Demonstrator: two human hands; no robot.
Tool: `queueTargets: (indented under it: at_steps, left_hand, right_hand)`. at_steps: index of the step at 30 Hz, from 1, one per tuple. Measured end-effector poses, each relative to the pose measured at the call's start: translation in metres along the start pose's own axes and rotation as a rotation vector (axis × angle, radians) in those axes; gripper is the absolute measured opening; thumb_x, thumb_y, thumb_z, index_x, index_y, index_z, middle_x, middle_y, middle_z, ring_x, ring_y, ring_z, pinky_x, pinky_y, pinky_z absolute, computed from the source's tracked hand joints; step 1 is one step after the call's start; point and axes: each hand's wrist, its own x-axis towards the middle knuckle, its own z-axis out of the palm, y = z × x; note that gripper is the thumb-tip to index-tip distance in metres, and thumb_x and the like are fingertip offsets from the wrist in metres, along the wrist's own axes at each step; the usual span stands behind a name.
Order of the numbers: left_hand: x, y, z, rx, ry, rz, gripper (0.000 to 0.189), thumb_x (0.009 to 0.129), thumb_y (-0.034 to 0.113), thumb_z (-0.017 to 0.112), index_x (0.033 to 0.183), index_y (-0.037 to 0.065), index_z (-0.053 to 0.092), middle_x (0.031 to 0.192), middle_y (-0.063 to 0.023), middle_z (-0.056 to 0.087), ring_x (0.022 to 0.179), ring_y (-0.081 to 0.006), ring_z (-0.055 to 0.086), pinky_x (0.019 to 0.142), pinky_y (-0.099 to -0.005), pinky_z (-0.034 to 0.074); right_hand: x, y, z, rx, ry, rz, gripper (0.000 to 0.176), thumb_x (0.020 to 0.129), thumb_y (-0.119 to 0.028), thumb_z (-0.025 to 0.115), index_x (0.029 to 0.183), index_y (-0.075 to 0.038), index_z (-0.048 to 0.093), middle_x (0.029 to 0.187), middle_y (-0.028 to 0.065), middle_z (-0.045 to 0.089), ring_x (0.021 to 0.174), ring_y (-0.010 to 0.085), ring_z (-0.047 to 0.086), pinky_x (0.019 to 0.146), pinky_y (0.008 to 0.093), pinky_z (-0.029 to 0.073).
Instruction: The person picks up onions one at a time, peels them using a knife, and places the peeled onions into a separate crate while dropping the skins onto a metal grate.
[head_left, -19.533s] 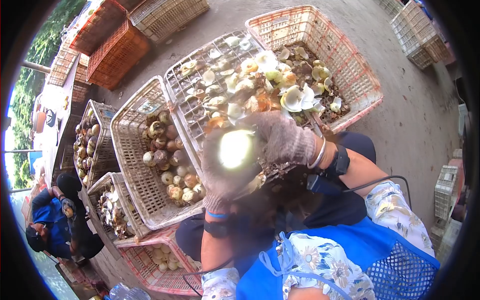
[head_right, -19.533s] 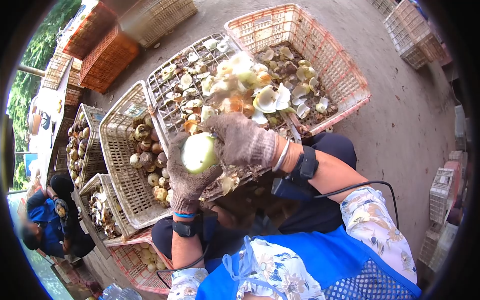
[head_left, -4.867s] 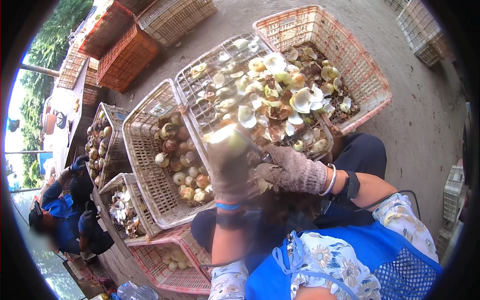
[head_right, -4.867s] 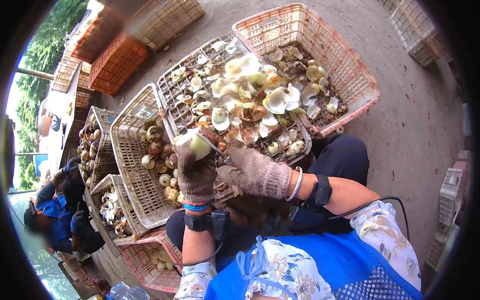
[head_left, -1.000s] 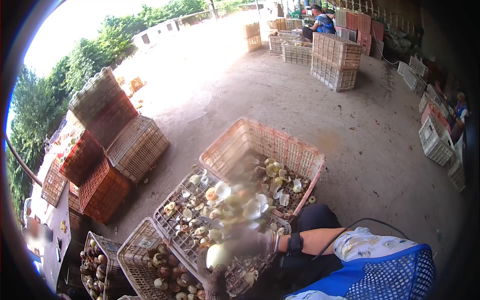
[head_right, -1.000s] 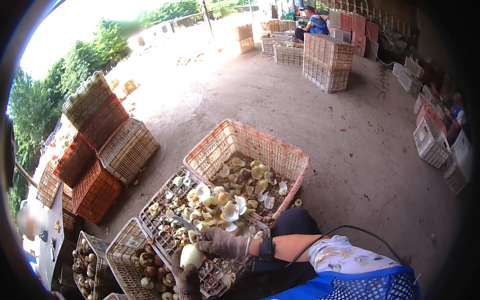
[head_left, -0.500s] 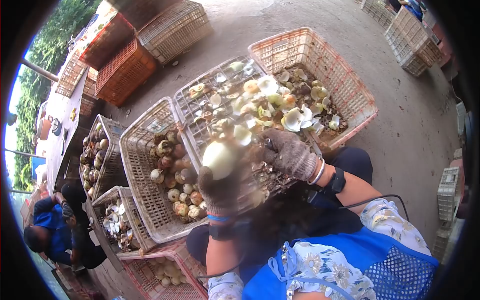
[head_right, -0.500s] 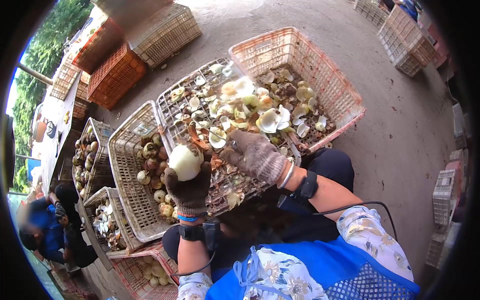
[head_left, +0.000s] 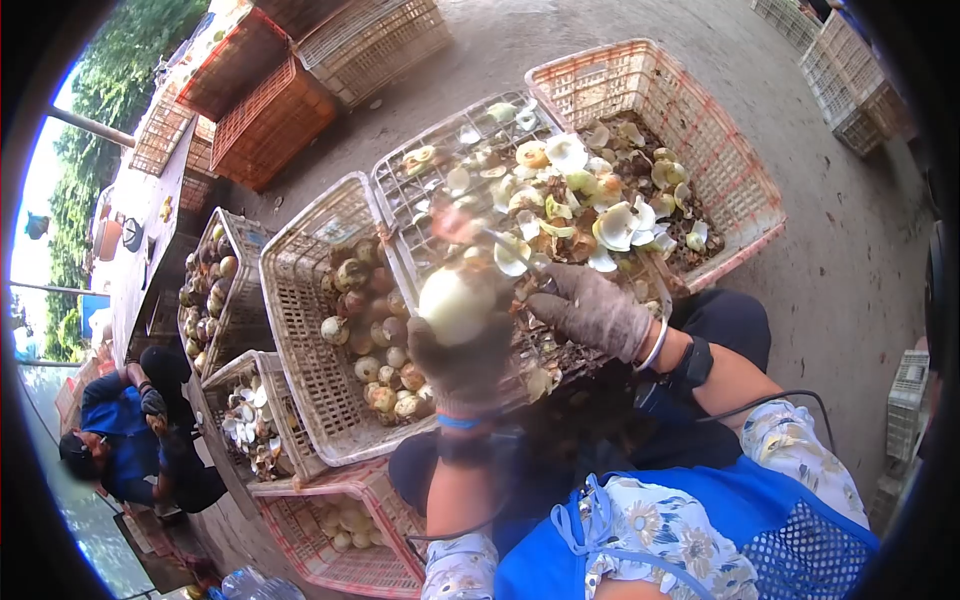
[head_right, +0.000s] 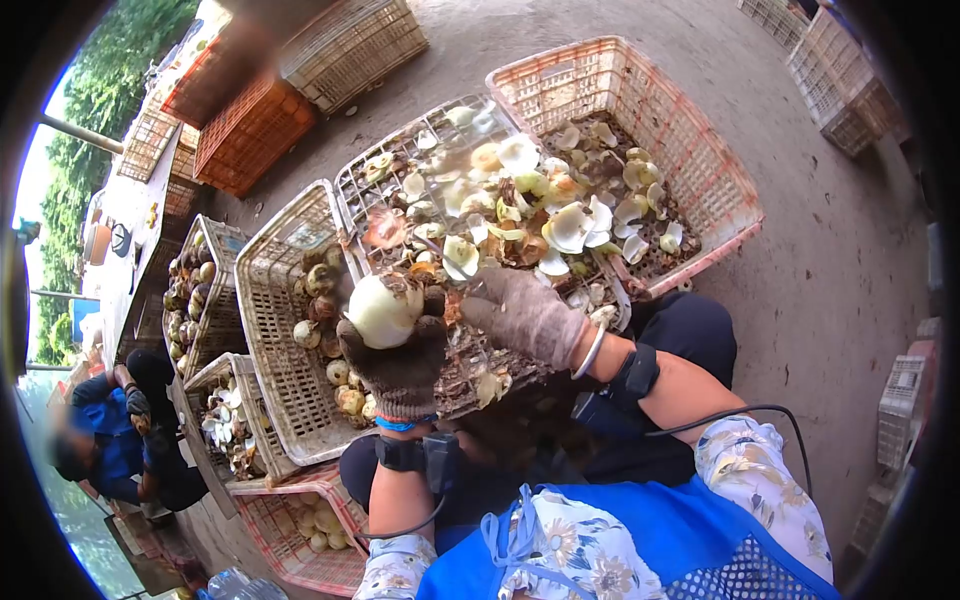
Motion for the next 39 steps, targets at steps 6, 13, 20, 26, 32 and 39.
queueTargets:
  at_steps: [6,13,20,26,32,39]
  left_hand:
    - [-0.010,0.007,0.010,0.440,-0.104,0.006,0.078,0.074,0.037,0.079,0.136,0.002,0.046,0.129,-0.0160,0.054,0.116,-0.0280,0.055,0.092,-0.0393,0.051]
    - [-0.014,0.005,0.035,1.483,-0.143,0.220,0.103,0.052,0.052,0.091,0.133,0.000,0.053,0.123,-0.0123,0.060,0.114,-0.0235,0.059,0.098,-0.0388,0.048]
    - [-0.014,0.002,0.030,1.523,-0.183,0.208,0.102,0.045,0.032,0.094,0.133,0.000,0.053,0.129,-0.0121,0.058,0.118,-0.0243,0.056,0.102,-0.0376,0.045]
    - [-0.015,0.001,0.035,0.957,-0.136,0.012,0.098,0.063,0.041,0.088,0.140,0.001,0.043,0.134,-0.0145,0.054,0.124,-0.0285,0.053,0.104,-0.0438,0.046]
    - [-0.002,0.015,-0.005,0.215,0.015,-0.087,0.080,0.081,0.057,0.071,0.136,0.005,0.047,0.126,-0.0193,0.057,0.114,-0.0442,0.057,0.092,-0.0490,0.055]
    - [-0.004,0.009,-0.006,0.340,0.095,-0.068,0.068,0.088,0.053,0.067,0.133,0.005,0.050,0.122,-0.0149,0.060,0.111,-0.0321,0.059,0.092,-0.0451,0.053]
  right_hand:
    - [0.009,-0.010,-0.015,0.777,-0.090,0.463,0.032,0.092,-0.033,0.064,0.102,-0.003,0.062,0.077,0.0020,0.063,0.060,0.0077,0.058,0.052,0.0238,0.046]
    - [0.004,-0.019,-0.013,0.602,0.016,0.310,0.028,0.088,-0.027,0.070,0.101,-0.002,0.066,0.076,0.0012,0.062,0.064,0.0065,0.055,0.056,0.0254,0.046]
    - [0.008,-0.010,-0.018,0.466,0.085,0.381,0.025,0.082,-0.023,0.075,0.095,-0.002,0.069,0.079,0.0044,0.064,0.074,0.0073,0.058,0.067,0.0274,0.049]
    - [0.020,0.009,-0.019,0.033,0.109,0.250,0.023,0.082,-0.022,0.072,0.092,-0.001,0.067,0.079,0.0147,0.065,0.075,0.0315,0.065,0.071,0.0385,0.052]
    - [0.009,-0.014,-0.009,0.014,0.209,0.158,0.020,0.080,-0.018,0.071,0.093,-0.003,0.067,0.071,0.0120,0.063,0.062,0.0227,0.063,0.061,0.0354,0.051]
    - [0.014,-0.016,0.007,0.315,0.114,0.042,0.046,0.079,-0.016,0.075,0.119,0.001,0.060,0.101,0.0138,0.068,0.086,0.0208,0.067,0.078,0.0365,0.055]
